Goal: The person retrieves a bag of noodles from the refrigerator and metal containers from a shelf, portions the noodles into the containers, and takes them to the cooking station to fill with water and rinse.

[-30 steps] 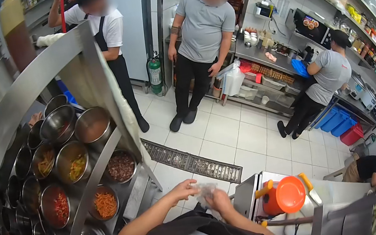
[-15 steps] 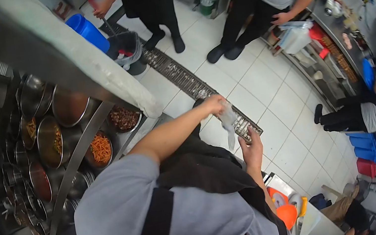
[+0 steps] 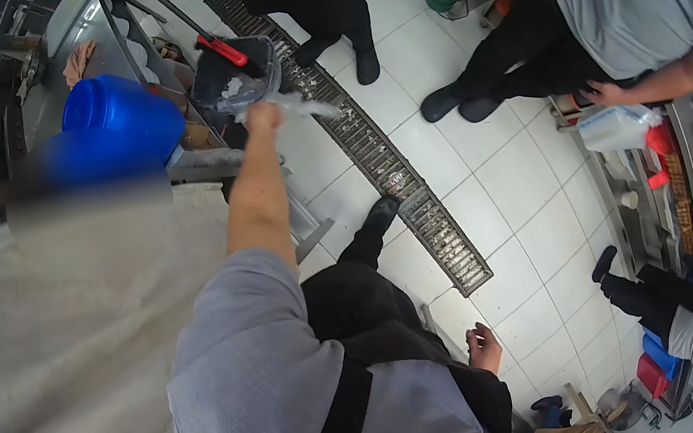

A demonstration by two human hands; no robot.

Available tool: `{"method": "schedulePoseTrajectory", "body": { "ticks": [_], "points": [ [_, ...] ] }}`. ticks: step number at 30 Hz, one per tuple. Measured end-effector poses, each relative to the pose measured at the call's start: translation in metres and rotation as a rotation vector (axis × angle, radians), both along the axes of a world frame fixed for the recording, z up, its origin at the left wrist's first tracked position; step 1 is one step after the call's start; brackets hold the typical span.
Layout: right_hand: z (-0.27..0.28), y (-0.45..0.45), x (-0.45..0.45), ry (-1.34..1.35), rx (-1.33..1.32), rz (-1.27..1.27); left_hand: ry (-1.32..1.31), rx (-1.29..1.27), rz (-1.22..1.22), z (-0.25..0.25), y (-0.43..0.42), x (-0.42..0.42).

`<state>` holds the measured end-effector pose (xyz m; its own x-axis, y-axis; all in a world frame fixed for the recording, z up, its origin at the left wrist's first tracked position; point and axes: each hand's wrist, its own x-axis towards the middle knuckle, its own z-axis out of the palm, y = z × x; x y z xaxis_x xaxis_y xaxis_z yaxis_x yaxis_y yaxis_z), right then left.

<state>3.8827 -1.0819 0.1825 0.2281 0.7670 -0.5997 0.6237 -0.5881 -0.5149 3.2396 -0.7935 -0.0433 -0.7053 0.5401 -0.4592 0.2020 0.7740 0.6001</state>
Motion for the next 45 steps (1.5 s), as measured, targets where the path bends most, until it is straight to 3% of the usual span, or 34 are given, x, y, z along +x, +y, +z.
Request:
{"method": "schedulePoseTrajectory", "body": {
  "ticks": [1, 3, 6, 7, 9, 10, 12, 14, 16, 19, 20, 23, 25, 26, 27, 28, 32, 33, 34, 35, 36, 37, 39, 43, 45],
  "points": [
    [-0.002, 0.016, -0.002, 0.003, -0.009, 0.004, -0.209, 0.274, 0.180, 0.015, 0.006, -0.028],
    [-0.003, 0.042, -0.002, -0.007, -0.038, 0.047, -0.228, 0.548, 0.640, 0.058, 0.021, -0.039],
    [-0.023, 0.067, 0.004, -0.028, -0.012, 0.141, -0.076, 0.223, 0.586, 0.112, 0.022, -0.031],
    [-0.026, 0.072, 0.008, -0.038, 0.008, 0.179, -0.072, 0.217, 0.595, 0.076, 0.016, -0.044],
    [-0.027, 0.082, 0.005, -0.059, -0.008, 0.201, 0.496, -0.299, -0.060, -0.005, 0.005, -0.067],
    [-0.030, 0.084, 0.003, -0.019, 0.023, 0.174, 0.402, -0.396, -0.229, 0.037, 0.001, -0.009],
    [-0.024, 0.085, -0.007, 0.023, 0.066, 0.109, 0.355, -0.479, -0.720, -0.033, -0.026, 0.049],
    [-0.014, 0.073, -0.017, 0.030, 0.071, 0.072, 0.179, -0.483, -0.886, -0.046, -0.056, 0.153],
    [0.005, 0.053, -0.032, 0.053, 0.112, 0.033, -0.049, -0.489, -1.002, -0.026, -0.096, 0.265],
    [0.013, -0.006, -0.035, 0.065, 0.095, -0.128, -0.137, -0.367, -1.494, -0.005, -0.137, 0.380],
    [0.011, -0.031, -0.029, 0.056, 0.103, -0.157, -0.137, -0.402, -1.650, -0.028, -0.147, 0.414],
    [0.012, -0.111, -0.023, 0.035, 0.150, -0.242, -0.180, -0.158, -1.678, 0.039, -0.152, 0.458],
    [0.019, -0.159, -0.026, -0.103, 0.227, -0.135, -0.039, -0.121, -1.723, 0.050, -0.148, 0.466],
    [0.026, -0.178, -0.030, -0.072, 0.263, -0.216, 0.030, -0.112, -1.691, 0.084, -0.149, 0.462],
    [0.032, -0.197, -0.035, -0.042, 0.296, -0.294, 0.114, -0.079, -1.698, 0.050, -0.152, 0.454],
    [0.033, -0.217, -0.040, -0.047, 0.352, -0.370, 0.195, -0.202, -1.740, 0.065, -0.155, 0.447],
    [0.024, -0.287, -0.047, 0.000, 0.350, -0.512, 0.422, -0.091, -1.809, -0.012, -0.203, 0.383],
    [0.021, -0.305, -0.050, 0.022, 0.355, -0.530, 0.454, -0.386, -1.934, 0.020, -0.223, 0.380],
    [0.016, -0.321, -0.050, 0.055, 0.408, -0.566, 0.526, -0.508, -2.050, -0.019, -0.235, 0.362],
    [0.020, -0.334, -0.053, 0.054, 0.410, -0.597, 0.466, -0.479, -2.033, -0.011, -0.264, 0.353],
    [0.026, -0.344, -0.056, 0.043, 0.396, -0.634, 0.512, -0.600, -2.134, -0.049, -0.277, 0.336],
    [0.031, -0.353, -0.059, 0.036, 0.381, -0.671, 0.480, -0.691, -2.232, 0.005, -0.311, 0.350],
    [0.016, -0.377, -0.059, -0.060, 0.388, -0.651, 0.214, -0.740, -2.282, -0.001, -0.345, 0.349],
    [0.007, -0.400, -0.082, -0.217, 0.330, -0.645, 0.443, -0.595, -2.558, 0.005, -0.333, 0.387],
    [0.009, -0.398, -0.092, -0.155, 0.228, -0.658, 0.247, -0.522, -2.409, 0.013, -0.300, 0.404]
  ]
}}
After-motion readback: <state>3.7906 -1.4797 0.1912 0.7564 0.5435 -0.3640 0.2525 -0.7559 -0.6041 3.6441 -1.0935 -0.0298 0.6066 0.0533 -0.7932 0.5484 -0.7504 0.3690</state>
